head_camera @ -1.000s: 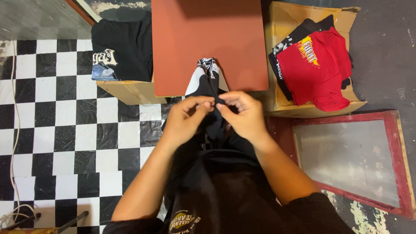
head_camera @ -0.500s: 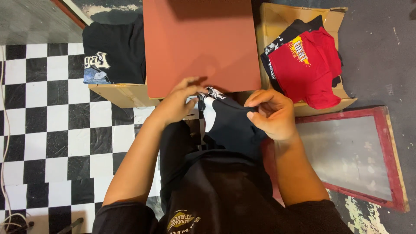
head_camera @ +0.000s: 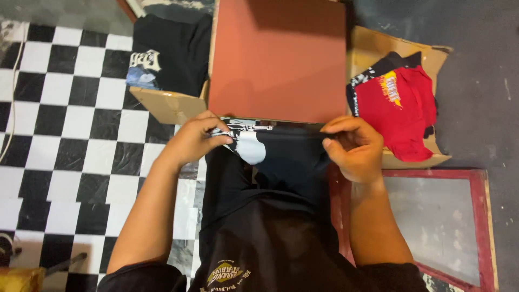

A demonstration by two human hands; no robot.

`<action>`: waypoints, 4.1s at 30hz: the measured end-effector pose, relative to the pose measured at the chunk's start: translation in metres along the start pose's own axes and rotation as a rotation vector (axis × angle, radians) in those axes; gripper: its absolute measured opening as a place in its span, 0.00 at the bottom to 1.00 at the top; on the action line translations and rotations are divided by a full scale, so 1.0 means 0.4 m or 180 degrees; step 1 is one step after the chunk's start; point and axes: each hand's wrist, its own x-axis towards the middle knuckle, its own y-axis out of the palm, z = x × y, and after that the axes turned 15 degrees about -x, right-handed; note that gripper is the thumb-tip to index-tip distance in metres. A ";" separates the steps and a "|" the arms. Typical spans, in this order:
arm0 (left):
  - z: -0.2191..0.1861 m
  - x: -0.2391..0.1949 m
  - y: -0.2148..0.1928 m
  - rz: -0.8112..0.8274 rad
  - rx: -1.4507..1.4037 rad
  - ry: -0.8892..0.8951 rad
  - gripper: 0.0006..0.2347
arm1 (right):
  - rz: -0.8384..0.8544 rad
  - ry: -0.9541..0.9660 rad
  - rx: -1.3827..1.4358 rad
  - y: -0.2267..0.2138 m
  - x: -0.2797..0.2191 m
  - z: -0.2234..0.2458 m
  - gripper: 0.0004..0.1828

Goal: Applying heat to printed t-shirts using a heat press machine.

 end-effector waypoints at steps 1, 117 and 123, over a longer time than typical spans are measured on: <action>-0.022 -0.028 -0.021 -0.0048 -0.0010 -0.0025 0.09 | 0.0054 0.0006 0.0013 0.014 0.009 0.005 0.13; -0.013 0.366 0.444 -0.0305 0.0682 0.0392 0.09 | -0.1322 0.2021 -0.3475 -0.265 0.127 -0.773 0.25; -0.031 0.332 0.432 -0.0242 0.0352 0.0196 0.07 | -0.2276 0.0940 -0.3100 -0.297 0.105 -0.741 0.14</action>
